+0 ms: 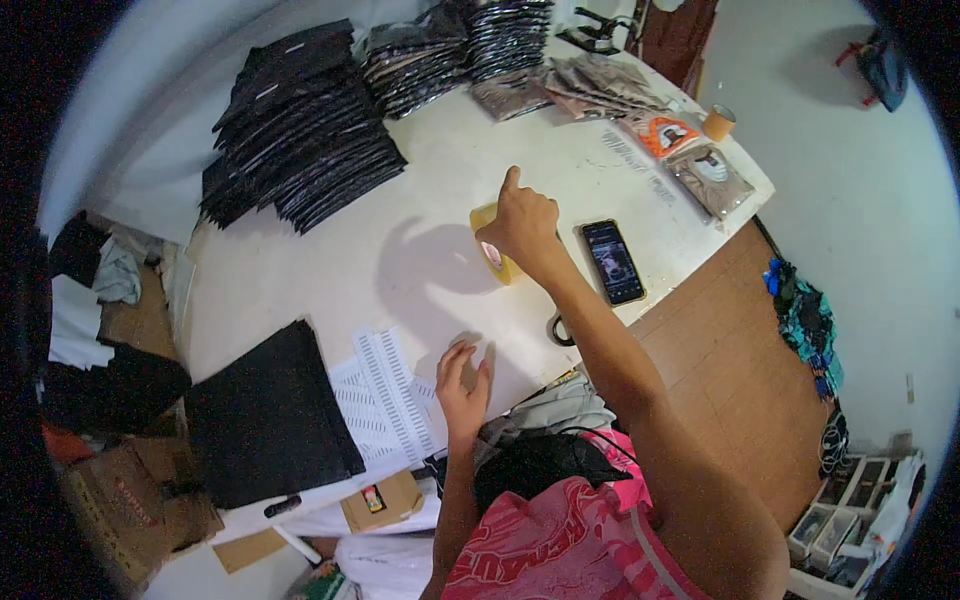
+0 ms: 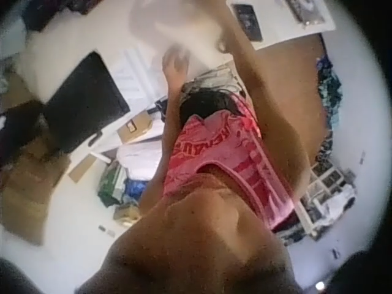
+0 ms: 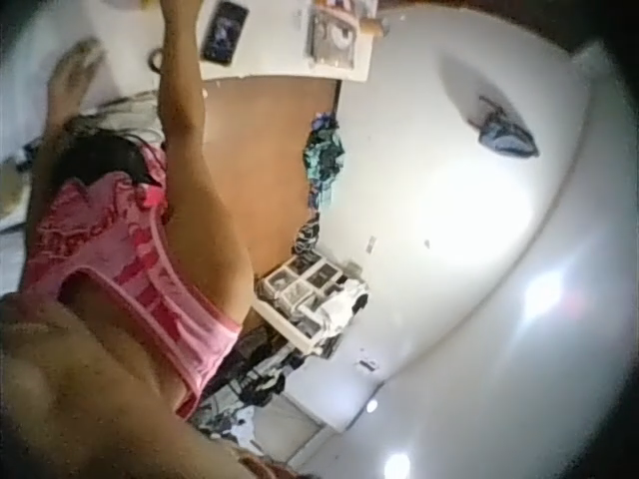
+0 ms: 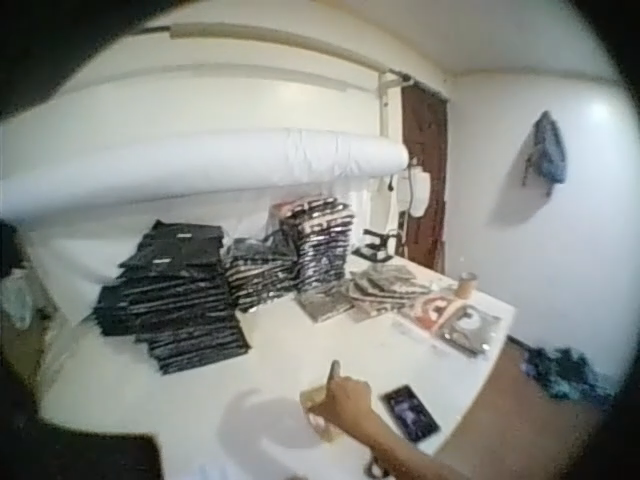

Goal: The recorder folds a shirt, places it into a black poly mailer, seals it with tape, and then uses scissors to cut and prepare a shipping label.

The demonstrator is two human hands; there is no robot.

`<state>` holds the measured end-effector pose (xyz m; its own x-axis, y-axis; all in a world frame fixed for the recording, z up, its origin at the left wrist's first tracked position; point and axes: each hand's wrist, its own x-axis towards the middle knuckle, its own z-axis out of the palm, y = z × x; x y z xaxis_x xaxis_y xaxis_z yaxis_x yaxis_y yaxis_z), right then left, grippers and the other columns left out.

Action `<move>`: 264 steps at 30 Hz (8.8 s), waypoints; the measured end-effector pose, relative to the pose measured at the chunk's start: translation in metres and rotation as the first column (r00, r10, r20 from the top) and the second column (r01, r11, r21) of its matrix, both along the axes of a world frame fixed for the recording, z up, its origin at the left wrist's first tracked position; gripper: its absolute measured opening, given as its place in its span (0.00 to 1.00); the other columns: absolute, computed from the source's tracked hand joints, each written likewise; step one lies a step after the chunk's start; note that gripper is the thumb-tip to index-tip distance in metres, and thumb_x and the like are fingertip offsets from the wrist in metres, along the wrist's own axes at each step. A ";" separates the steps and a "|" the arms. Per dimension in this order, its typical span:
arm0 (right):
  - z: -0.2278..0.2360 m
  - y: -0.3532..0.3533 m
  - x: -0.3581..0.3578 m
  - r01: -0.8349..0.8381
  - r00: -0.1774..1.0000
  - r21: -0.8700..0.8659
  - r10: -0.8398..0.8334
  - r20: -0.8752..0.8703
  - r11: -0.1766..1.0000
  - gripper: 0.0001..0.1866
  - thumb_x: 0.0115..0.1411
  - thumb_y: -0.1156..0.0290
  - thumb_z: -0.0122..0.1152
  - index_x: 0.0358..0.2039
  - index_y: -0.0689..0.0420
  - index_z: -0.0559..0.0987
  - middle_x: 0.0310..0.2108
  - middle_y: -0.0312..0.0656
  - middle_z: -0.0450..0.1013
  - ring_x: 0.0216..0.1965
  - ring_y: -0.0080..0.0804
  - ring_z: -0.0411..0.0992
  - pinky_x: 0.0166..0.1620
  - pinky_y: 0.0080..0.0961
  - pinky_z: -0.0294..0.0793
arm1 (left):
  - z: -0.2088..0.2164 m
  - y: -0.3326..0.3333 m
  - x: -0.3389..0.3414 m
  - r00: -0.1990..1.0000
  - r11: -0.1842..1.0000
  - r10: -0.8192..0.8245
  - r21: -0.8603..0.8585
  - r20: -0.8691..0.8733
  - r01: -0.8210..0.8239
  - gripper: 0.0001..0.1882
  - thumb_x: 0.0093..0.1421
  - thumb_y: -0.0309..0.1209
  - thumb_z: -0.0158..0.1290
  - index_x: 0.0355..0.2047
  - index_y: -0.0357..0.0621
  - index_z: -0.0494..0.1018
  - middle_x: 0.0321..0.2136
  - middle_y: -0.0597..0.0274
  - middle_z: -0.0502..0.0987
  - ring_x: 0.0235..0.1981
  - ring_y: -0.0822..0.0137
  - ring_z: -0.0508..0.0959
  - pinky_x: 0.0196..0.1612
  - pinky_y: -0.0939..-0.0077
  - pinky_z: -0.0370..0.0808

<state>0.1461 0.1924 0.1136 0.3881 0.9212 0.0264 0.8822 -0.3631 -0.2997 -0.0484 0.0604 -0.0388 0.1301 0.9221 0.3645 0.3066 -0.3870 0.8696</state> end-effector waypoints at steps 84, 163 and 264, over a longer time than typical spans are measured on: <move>-0.002 0.182 0.365 0.182 0.979 0.880 0.007 -0.206 0.439 0.10 0.58 0.76 0.56 0.41 0.62 0.78 0.36 0.55 0.75 0.36 0.50 0.75 0.40 0.37 0.72 | -0.013 0.219 0.139 0.999 0.998 0.041 -0.049 -0.027 -0.042 0.04 0.54 0.25 0.59 0.26 0.39 0.74 0.29 0.59 0.77 0.31 0.62 0.74 0.38 0.68 0.69; -0.127 0.023 0.047 -0.189 0.326 0.363 0.407 -0.853 0.912 0.20 0.67 0.63 0.46 0.54 0.62 0.72 0.54 0.43 0.71 0.58 0.32 0.64 0.63 0.27 0.55 | 0.031 0.131 -0.023 0.994 0.946 0.102 -0.305 -0.049 -0.112 0.23 0.68 0.35 0.42 0.60 0.40 0.63 0.63 0.48 0.60 0.67 0.52 0.55 0.67 0.64 0.51; -0.134 0.020 -0.051 -0.464 0.874 0.155 0.480 -0.081 0.872 0.30 0.65 0.60 0.39 0.60 0.69 0.61 0.63 0.58 0.56 0.68 0.52 0.48 0.68 0.48 0.40 | 0.015 0.163 0.020 0.634 0.989 0.005 -0.090 -0.773 -0.118 0.28 0.67 0.38 0.36 0.66 0.44 0.54 0.68 0.51 0.49 0.69 0.49 0.46 0.68 0.51 0.39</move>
<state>0.0956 0.2128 -0.0200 -0.0849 0.9868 0.1376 0.8958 0.1361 -0.4231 -0.0283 0.2232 -0.0238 0.2525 0.9666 0.0451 0.9044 -0.2523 0.3440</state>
